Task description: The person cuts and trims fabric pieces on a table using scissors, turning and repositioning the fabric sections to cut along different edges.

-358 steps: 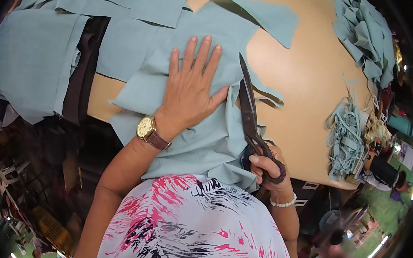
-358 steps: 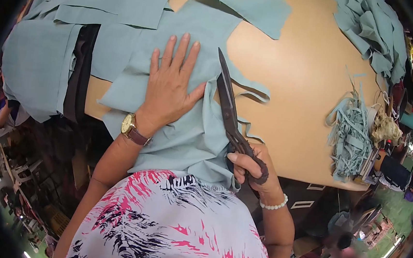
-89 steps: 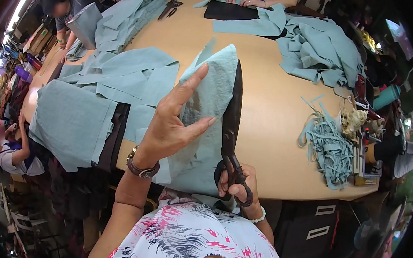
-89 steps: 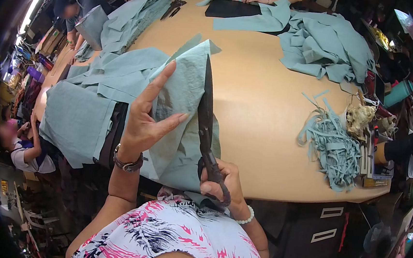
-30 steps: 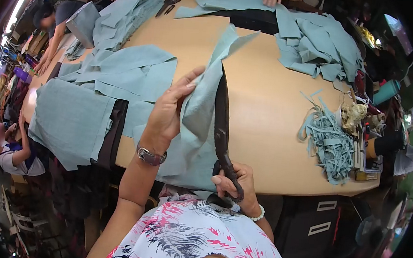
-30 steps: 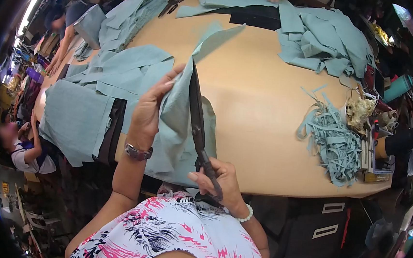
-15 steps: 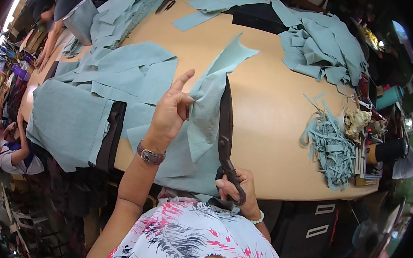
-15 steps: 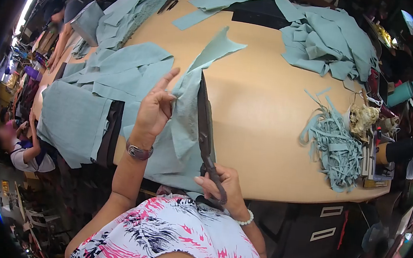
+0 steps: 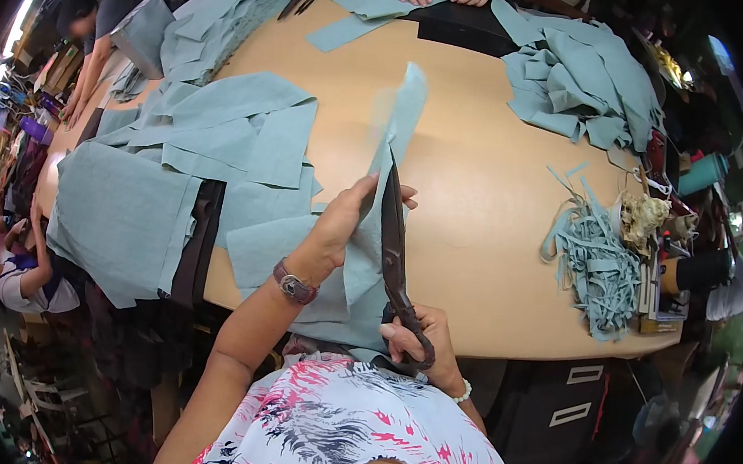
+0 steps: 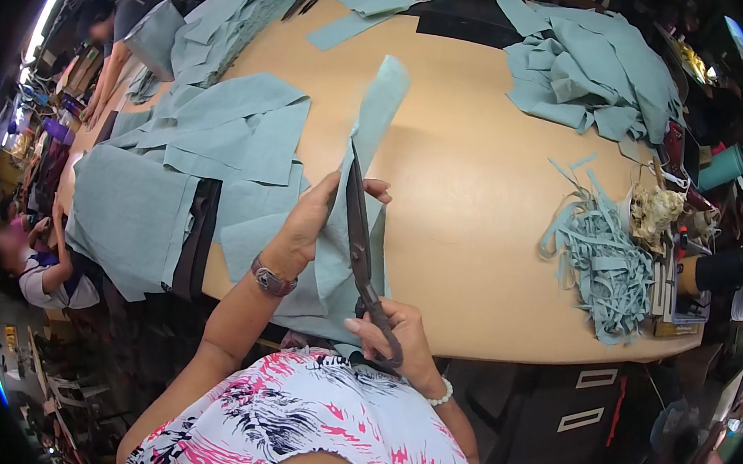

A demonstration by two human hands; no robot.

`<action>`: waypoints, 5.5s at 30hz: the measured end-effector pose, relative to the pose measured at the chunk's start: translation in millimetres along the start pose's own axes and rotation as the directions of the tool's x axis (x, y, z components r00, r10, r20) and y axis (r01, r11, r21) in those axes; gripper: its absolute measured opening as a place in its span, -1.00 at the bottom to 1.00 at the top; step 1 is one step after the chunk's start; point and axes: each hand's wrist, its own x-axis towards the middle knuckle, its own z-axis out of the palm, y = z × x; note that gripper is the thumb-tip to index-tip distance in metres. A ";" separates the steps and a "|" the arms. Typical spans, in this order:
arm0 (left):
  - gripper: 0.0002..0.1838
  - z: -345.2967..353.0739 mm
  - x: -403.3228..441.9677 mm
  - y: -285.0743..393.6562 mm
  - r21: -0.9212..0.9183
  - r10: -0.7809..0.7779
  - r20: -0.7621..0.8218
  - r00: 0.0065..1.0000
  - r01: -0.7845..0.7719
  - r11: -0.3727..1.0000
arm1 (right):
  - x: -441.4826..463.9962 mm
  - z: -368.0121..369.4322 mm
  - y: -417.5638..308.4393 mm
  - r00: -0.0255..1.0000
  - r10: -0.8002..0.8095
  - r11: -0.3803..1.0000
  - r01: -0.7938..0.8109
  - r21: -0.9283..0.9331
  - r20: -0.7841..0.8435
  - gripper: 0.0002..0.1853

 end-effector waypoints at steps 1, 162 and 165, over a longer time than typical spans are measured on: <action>-0.53 -2.7 2.3 -1.7 -0.140 -0.024 0.018 1.000 0.026 0.990 | -0.1 0.0 -0.6 1.000 -0.005 1.000 0.005 0.003 0.005 -0.76; -0.26 -4.7 -64.6 41.6 0.629 0.668 0.095 0.738 -0.565 0.534 | 9.1 -3.9 2.5 0.971 -0.200 0.943 0.154 0.296 0.131 -0.48; -0.26 -4.0 -64.8 41.8 0.625 0.668 0.089 0.739 -0.564 0.540 | 8.5 -3.8 3.3 0.968 -0.211 0.942 0.166 0.290 0.133 -0.51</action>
